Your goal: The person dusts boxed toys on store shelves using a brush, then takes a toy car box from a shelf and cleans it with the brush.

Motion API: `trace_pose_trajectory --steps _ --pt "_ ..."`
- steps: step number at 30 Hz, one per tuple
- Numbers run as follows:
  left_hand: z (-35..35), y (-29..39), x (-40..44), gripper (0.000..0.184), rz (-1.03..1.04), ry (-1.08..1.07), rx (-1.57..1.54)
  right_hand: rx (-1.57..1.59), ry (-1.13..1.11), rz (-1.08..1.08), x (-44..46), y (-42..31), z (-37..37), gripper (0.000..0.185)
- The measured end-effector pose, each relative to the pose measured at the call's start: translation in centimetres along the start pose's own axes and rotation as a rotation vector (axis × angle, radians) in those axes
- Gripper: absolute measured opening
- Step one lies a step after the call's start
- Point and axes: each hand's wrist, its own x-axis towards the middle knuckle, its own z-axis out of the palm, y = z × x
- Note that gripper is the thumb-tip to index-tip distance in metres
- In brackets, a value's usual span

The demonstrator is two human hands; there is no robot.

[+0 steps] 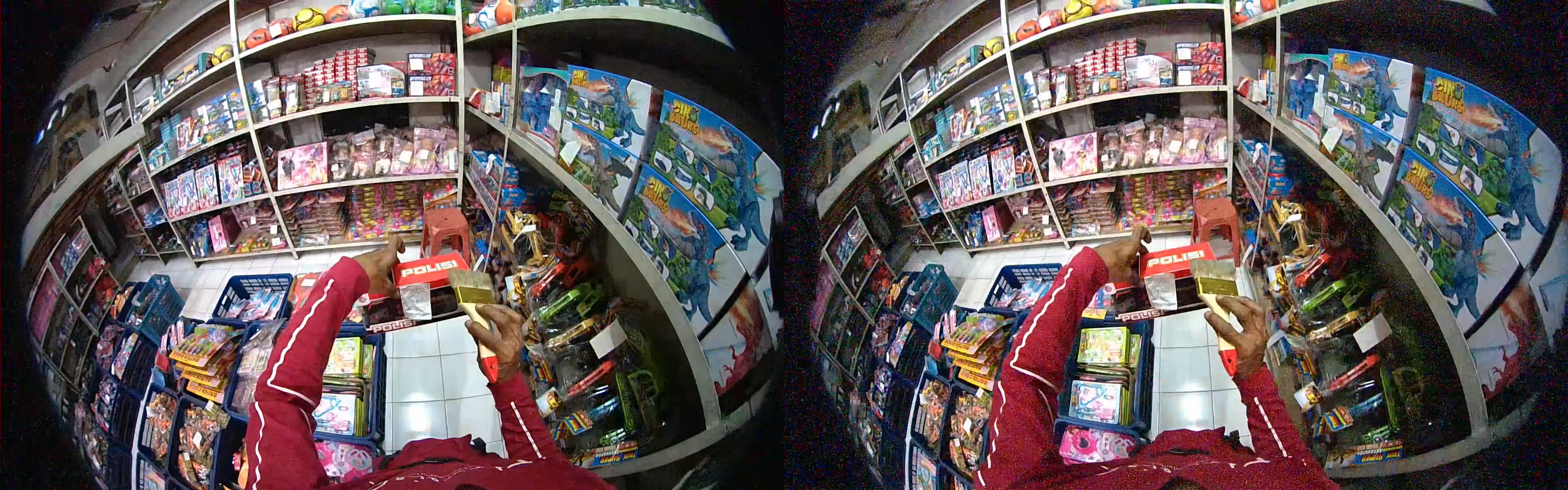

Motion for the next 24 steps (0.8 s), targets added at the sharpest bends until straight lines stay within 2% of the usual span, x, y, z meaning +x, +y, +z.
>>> trace_pose_trajectory --steps 2,3,6,8,10,12,15,17,20,22,24 --pt "-0.4 0.5 0.8 0.080 0.002 0.042 -0.031 0.010 -0.056 0.037 -0.2 2.0 1.1 0.038" --pt "0.1 -1.5 2.4 0.084 0.057 0.097 -0.047 0.020 -0.064 0.047 -0.8 2.9 1.8 0.038" --pt "-1.6 -0.1 3.4 0.088 -0.054 0.106 0.059 0.046 -0.136 0.097 -3.4 5.4 3.1 0.036" --pt "-2.4 0.1 4.4 0.087 -0.002 0.113 0.071 0.072 -0.170 0.143 -4.1 6.5 3.6 0.035" --pt "-2.8 -0.5 6.0 0.086 -0.091 0.061 0.059 0.034 -0.055 0.075 -2.3 7.3 3.6 0.034" --pt "-2.7 -1.0 7.2 0.084 -0.078 0.062 0.061 0.033 0.042 0.038 0.4 8.1 4.2 0.033" --pt "-3.1 -1.5 9.2 0.092 -0.120 -0.014 0.007 0.054 0.035 -0.019 3.8 8.9 5.4 0.035" --pt "-3.3 -2.0 10.2 0.100 -0.118 -0.024 0.018 0.048 -0.023 -0.011 3.5 10.1 6.9 0.033" --pt "-4.3 -2.0 11.5 0.103 -0.123 -0.021 0.086 0.045 -0.142 0.045 0.1 11.9 8.9 0.033" --pt "-4.5 -3.7 13.2 0.102 -0.153 0.004 0.143 0.133 -0.252 0.099 -0.7 12.4 9.5 0.033" --pt "-4.6 -4.9 14.5 0.101 -0.196 0.011 0.192 0.134 -0.255 0.064 -0.4 12.5 10.1 0.033"
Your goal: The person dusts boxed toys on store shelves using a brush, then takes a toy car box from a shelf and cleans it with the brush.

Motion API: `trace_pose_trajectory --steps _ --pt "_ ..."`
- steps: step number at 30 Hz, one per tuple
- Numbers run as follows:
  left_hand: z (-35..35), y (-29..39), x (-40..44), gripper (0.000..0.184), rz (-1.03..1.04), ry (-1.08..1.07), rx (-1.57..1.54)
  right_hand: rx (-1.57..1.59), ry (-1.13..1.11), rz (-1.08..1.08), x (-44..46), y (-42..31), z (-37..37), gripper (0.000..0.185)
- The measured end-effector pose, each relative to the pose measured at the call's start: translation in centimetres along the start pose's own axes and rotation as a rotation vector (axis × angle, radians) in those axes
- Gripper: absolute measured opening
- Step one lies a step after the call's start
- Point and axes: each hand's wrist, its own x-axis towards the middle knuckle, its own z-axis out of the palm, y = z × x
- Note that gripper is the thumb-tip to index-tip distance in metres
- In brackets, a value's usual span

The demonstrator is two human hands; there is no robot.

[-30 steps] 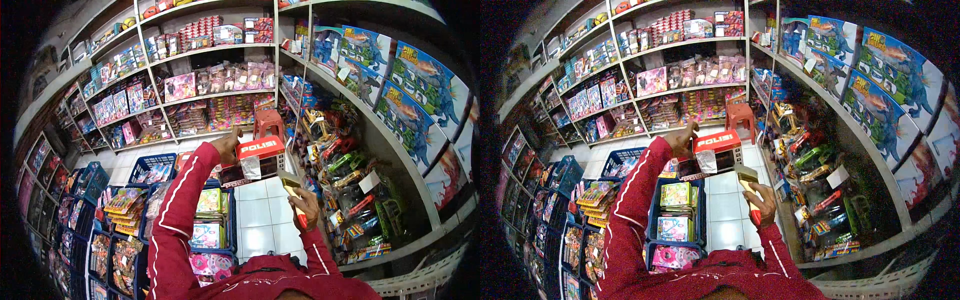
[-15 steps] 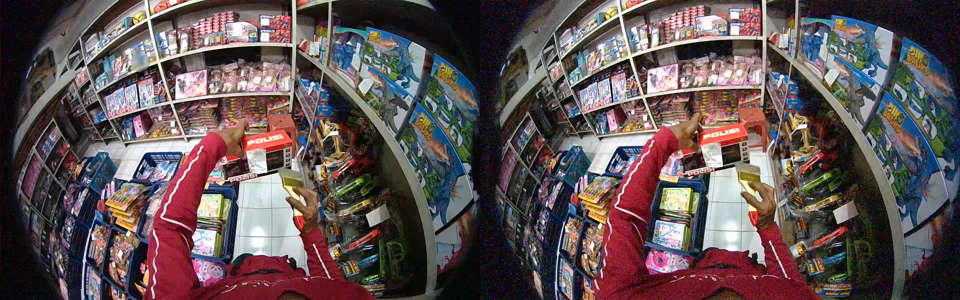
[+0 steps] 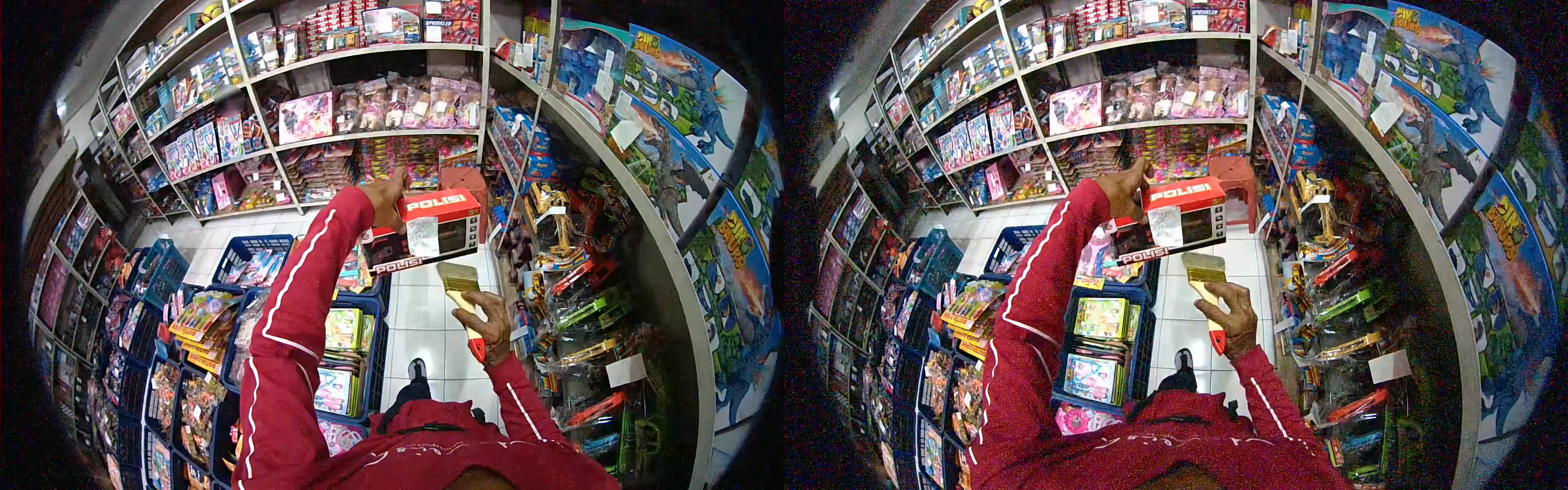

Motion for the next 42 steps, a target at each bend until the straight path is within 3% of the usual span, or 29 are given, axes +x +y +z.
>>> trace_pose_trajectory --steps 2,10,13,18,22,26,32,36,38,39,40,41,42 --pt "-0.5 -0.3 1.4 0.098 -0.055 0.003 0.039 0.025 0.015 -0.050 1.6 -0.2 0.7 0.034" --pt "-2.4 -4.4 10.5 0.097 0.096 0.024 0.036 0.069 -0.056 -0.356 12.0 0.3 7.9 0.028" --pt "-4.5 -4.6 12.2 0.093 0.075 0.003 0.030 0.011 -0.009 -0.315 15.1 2.9 11.3 0.022" --pt "-6.3 -7.8 15.7 0.096 0.081 0.056 0.075 0.067 -0.199 -0.242 14.2 7.2 15.0 0.025" --pt "-8.4 -8.2 17.6 0.109 -0.014 -0.049 0.077 0.132 -0.146 -0.220 15.2 9.0 16.2 0.026" --pt "-7.0 -10.9 21.0 0.110 0.022 0.001 0.089 0.225 -0.115 -0.192 17.6 10.8 17.3 0.029" --pt "-7.0 -11.8 24.0 0.109 0.029 -0.026 -0.016 0.177 0.092 0.122 17.6 17.3 16.2 0.029" --pt "-6.9 -12.6 26.0 0.107 0.053 -0.017 -0.058 0.381 0.492 0.454 15.8 24.5 14.5 0.026" --pt "-6.6 -12.7 27.0 0.106 0.055 -0.046 -0.093 0.769 0.700 0.962 19.0 26.4 11.4 0.025" --pt "-5.8 -13.3 27.6 0.095 0.135 0.042 -0.049 0.955 0.738 0.984 20.8 27.8 10.2 0.025" --pt "-7.1 -11.3 27.2 0.090 0.085 -0.021 -0.052 1.148 0.775 0.994 22.3 29.5 9.3 0.027" --pt "-6.5 -12.1 28.3 0.090 0.108 -0.011 -0.060 1.113 0.713 0.827 21.7 34.1 10.7 0.029" --pt "-5.9 -13.0 29.4 0.089 0.130 -0.001 -0.072 1.447 0.805 0.973 24.2 35.1 10.1 0.023"
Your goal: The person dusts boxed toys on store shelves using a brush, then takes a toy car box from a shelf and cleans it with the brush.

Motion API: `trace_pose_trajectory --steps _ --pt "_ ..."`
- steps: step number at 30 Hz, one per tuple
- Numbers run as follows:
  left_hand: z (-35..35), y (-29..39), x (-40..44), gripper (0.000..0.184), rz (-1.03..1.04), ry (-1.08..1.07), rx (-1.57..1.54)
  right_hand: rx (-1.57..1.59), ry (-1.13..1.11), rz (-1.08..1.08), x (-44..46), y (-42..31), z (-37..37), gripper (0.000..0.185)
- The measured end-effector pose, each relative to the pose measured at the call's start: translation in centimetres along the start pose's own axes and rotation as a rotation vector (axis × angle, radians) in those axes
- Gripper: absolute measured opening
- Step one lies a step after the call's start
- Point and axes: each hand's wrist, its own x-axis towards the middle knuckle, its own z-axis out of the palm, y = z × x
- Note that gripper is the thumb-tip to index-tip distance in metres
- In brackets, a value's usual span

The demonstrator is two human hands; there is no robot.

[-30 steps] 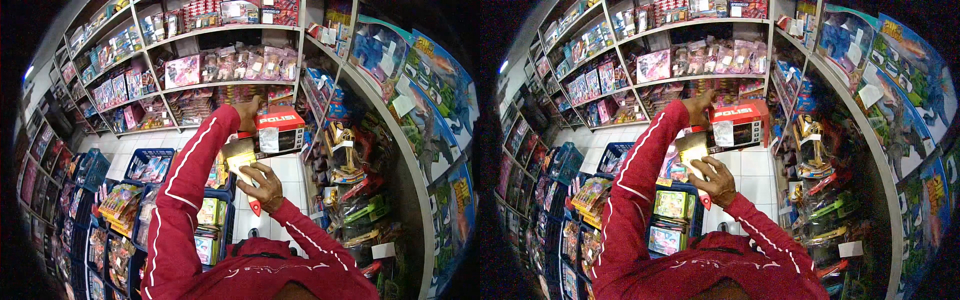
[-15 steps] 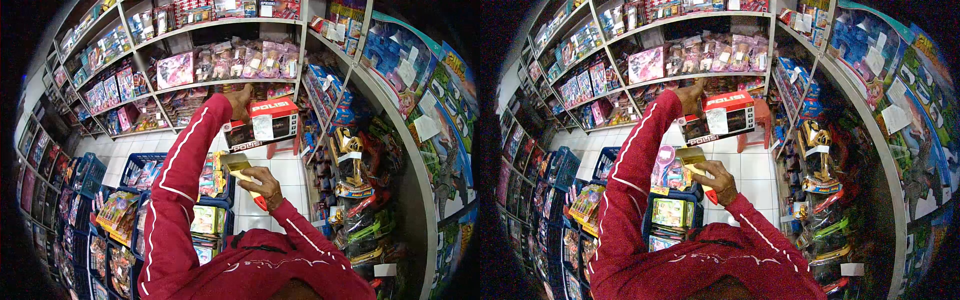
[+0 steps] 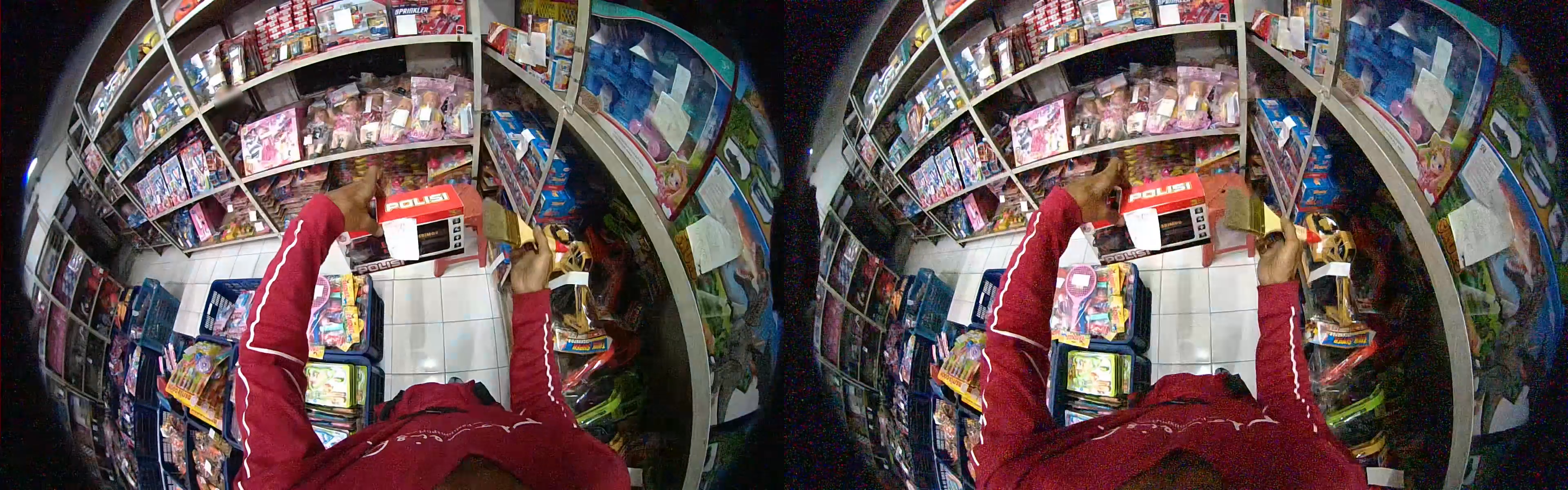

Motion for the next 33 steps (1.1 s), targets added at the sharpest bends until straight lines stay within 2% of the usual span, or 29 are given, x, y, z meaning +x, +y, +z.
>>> trace_pose_trajectory --steps 4,6,8,10,12,13,14,18,19,20,22,23,24,26,28,30,31,32,33 --pt "-0.9 3.4 1.1 0.086 -0.076 -0.023 -0.026 0.026 -0.143 0.200 6.7 2.2 0.2 0.012" --pt "-0.4 2.9 1.9 0.092 -0.095 0.013 -0.017 0.000 -0.031 0.177 8.6 4.3 -1.2 0.013" --pt "0.7 1.3 2.8 0.094 -0.091 0.089 0.086 -0.333 0.048 0.032 9.1 4.0 -2.5 0.015" --pt "1.2 0.5 3.0 0.095 -0.063 0.141 0.112 -0.514 0.152 -0.070 7.5 1.7 0.0 0.023" --pt "1.6 0.1 3.3 0.096 -0.024 0.183 0.134 -0.554 0.083 -0.385 10.6 2.2 -0.1 0.027" --pt "0.6 1.3 3.8 0.101 -0.098 0.050 0.080 -0.516 0.040 -0.336 9.4 0.5 3.5 0.027" --pt "0.9 1.3 4.3 0.098 -0.091 0.057 0.061 -0.614 0.073 -0.322 9.7 0.2 5.6 0.028" --pt "1.5 1.4 5.9 0.093 -0.078 0.077 0.022 -0.921 -0.302 -0.417 12.1 3.3 11.0 0.025" --pt "1.9 1.3 6.3 0.092 -0.087 0.093 0.022 -1.023 -0.325 -0.378 11.3 3.8 12.3 0.024" --pt "2.2 0.8 6.8 0.092 -0.096 0.110 0.023 -1.044 -0.382 -0.472 11.6 4.8 12.5 0.026" --pt "2.3 -0.8 8.1 0.097 -0.072 0.058 0.000 -1.226 -0.342 -0.663 11.9 4.5 12.8 0.029" --pt "2.7 -1.5 8.7 0.097 -0.084 0.057 0.002 -1.247 -0.287 -0.492 12.4 3.7 13.0 0.029" --pt "2.8 -1.8 9.1 0.098 -0.097 0.055 0.001 -1.365 -0.224 -0.707 11.9 2.7 13.8 0.026" --pt "3.0 -2.0 9.6 0.101 -0.153 0.043 0.022 -1.310 -0.208 -0.643 12.2 1.9 14.8 0.026" --pt "2.5 -1.9 10.4 0.102 -0.173 0.031 0.032 -1.162 -0.286 -0.656 12.8 2.4 15.4 0.027" --pt "2.8 -3.4 11.7 0.103 -0.128 0.072 0.023 -1.258 -0.267 -0.592 15.5 5.5 14.7 0.028" --pt "2.6 -3.5 12.0 0.103 -0.097 0.097 0.018 -1.182 -0.326 -0.525 14.8 6.4 15.6 0.030" --pt "2.2 -3.6 12.5 0.103 -0.067 0.123 0.014 -1.239 -0.299 -0.427 13.9 6.9 16.4 0.032" --pt "1.1 -3.1 12.7 0.103 -0.127 0.040 -0.008 -1.174 -0.335 -0.403 14.5 8.8 16.0 0.032"
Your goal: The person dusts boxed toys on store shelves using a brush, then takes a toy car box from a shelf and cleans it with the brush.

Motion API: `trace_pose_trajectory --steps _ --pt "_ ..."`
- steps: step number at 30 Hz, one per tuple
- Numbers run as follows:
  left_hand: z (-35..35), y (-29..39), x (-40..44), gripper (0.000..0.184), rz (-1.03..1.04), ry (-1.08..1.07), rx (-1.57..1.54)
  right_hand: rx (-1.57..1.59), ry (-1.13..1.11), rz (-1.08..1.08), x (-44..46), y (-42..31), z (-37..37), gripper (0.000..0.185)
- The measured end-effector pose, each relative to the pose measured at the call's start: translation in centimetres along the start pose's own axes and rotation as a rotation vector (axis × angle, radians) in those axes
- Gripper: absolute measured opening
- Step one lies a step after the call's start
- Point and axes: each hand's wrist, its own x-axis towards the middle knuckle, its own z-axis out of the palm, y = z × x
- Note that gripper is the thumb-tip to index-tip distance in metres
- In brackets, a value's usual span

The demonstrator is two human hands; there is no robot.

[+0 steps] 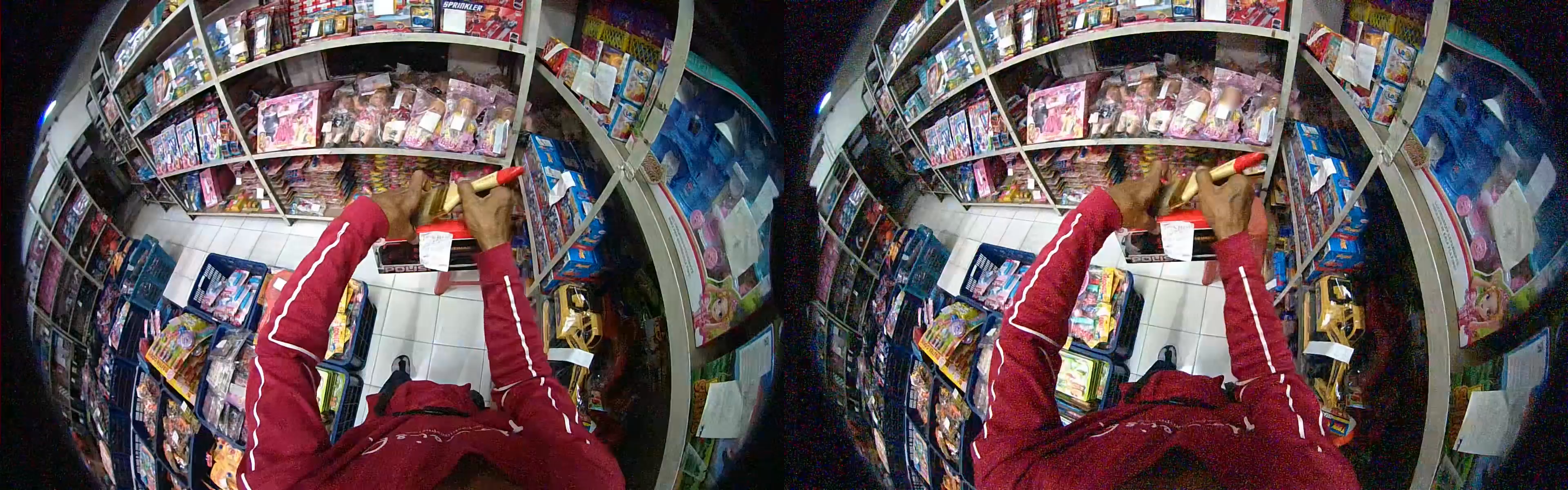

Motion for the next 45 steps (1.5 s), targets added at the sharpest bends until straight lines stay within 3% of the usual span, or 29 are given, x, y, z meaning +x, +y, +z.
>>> trace_pose_trajectory --steps 3,6,9,11,12,13,15,17,18,19,22,25,28,31,35,41,45 --pt "-0.9 -1.5 1.4 0.106 0.003 -0.052 -0.033 -0.075 0.002 -0.005 1.4 2.3 2.2 0.030" --pt "0.1 -5.5 2.9 0.107 0.075 0.057 0.019 -0.268 0.076 -0.051 3.3 1.1 0.7 0.029" --pt "-1.0 -8.3 4.6 0.109 0.090 0.021 0.043 -0.251 0.306 -0.149 5.6 3.0 0.0 0.026" --pt "-2.8 -9.5 5.4 0.106 0.028 -0.027 -0.027 0.288 0.245 -0.135 5.7 3.2 -0.2 0.022" --pt "-3.6 -10.1 5.8 0.104 -0.002 -0.051 -0.061 0.386 0.180 -0.168 5.1 3.0 -0.3 0.022" --pt "-4.2 -11.1 6.6 0.102 0.007 -0.049 -0.047 0.298 0.200 -0.247 4.3 2.5 -0.2 0.019" --pt "-5.0 -13.2 7.9 0.098 0.025 -0.047 -0.019 -0.015 0.168 -0.657 3.7 1.7 -0.2 0.016" --pt "-6.5 -13.5 8.1 0.090 0.039 -0.018 -0.046 -0.089 0.082 -0.768 2.6 1.9 1.0 0.023" --pt "-7.1 -13.6 8.4 0.090 0.053 -0.014 -0.057 -0.095 0.018 -0.718 1.7 3.6 2.0 0.031" --pt "-7.7 -13.9 8.7 0.089 0.069 -0.009 -0.068 -0.279 0.030 -0.862 1.4 4.3 2.8 0.037" --pt "-8.6 -15.0 9.8 0.088 0.053 -0.010 -0.104 -0.339 -0.129 -0.696 -2.2 8.4 5.2 0.043" --pt "-9.4 -16.4 10.5 0.087 0.035 0.006 -0.092 -0.319 -0.206 -0.610 -3.9 9.6 6.7 0.037" --pt "-9.6 -17.8 11.9 0.090 0.049 0.007 -0.070 -0.310 -0.048 -0.695 -2.1 7.2 7.4 0.037" --pt "-9.3 -19.6 13.7 0.093 0.119 0.052 -0.023 -0.305 -0.139 -0.861 -0.6 3.4 8.5 0.039" --pt "-10.5 -19.3 14.5 0.085 0.060 -0.003 0.019 -0.330 -0.404 -0.985 -0.7 3.1 13.2 0.033" --pt "-10.7 -21.3 15.4 0.087 0.159 0.047 -0.005 -0.332 -0.334 -0.951 0.1 4.8 19.8 0.026" --pt "-10.8 -22.3 15.9 0.092 0.074 0.022 -0.014 -0.367 -0.493 -0.831 -2.1 7.4 19.8 0.023"
